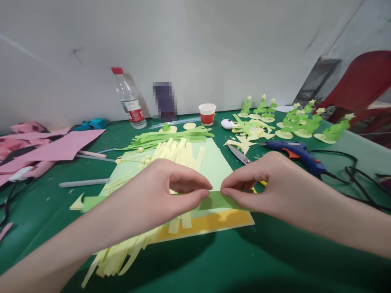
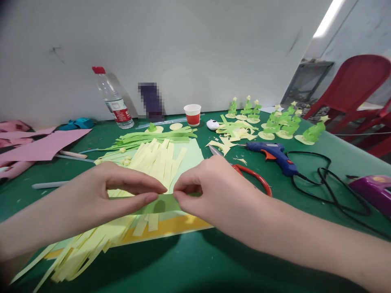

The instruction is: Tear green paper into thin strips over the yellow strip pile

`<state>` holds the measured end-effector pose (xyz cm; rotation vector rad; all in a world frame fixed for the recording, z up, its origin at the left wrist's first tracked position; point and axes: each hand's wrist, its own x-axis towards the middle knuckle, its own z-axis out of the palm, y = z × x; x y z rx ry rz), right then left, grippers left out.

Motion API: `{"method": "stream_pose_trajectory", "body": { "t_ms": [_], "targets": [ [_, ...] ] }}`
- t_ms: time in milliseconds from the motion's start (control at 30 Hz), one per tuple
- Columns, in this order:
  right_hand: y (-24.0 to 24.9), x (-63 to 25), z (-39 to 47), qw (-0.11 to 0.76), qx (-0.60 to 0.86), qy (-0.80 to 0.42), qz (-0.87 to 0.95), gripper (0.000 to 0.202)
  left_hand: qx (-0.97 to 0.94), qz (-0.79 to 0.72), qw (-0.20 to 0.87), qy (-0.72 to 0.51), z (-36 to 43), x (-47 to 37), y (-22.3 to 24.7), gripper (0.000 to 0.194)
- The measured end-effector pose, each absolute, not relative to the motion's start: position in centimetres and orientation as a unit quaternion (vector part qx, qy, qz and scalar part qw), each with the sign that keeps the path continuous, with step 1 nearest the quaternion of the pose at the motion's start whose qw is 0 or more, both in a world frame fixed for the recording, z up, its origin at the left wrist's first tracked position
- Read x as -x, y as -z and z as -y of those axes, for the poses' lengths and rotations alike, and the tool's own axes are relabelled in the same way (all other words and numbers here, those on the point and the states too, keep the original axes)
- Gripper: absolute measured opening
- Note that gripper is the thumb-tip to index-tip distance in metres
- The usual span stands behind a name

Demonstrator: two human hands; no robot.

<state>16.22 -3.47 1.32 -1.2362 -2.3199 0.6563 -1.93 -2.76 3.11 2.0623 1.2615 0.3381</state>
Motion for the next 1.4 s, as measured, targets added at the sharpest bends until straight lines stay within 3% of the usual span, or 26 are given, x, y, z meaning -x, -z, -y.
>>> {"method": "stream_pose_trajectory", "body": {
  "t_ms": [567, 833, 1067, 1400],
  "targets": [
    [-1.1, -18.3, 3.9, 0.286, 0.471, -0.145, 0.822, 0.018, -0.730, -0.558, 0.382, -0.099, 0.6, 2.3, -2.7, 0.010],
    [-0.8, -17.8, 4.1, 0.231, 0.482, -0.184, 0.825, 0.017, -0.740, -0.488, 0.436, -0.156, 2.0, 1.2, -2.3, 0.013],
    [0.1, -16.7, 3.8, 0.243, 0.461, -0.225, 0.823, 0.016, -0.766, -0.471, 0.404, -0.170, 2.6, 1.3, -1.4, 0.016],
    [-0.9, -17.3, 3.5, 0.187, 0.494, -0.318, 0.787, 0.023, -0.747, -0.512, 0.407, -0.119, 1.7, 1.4, -2.4, 0.012]
  ]
}}
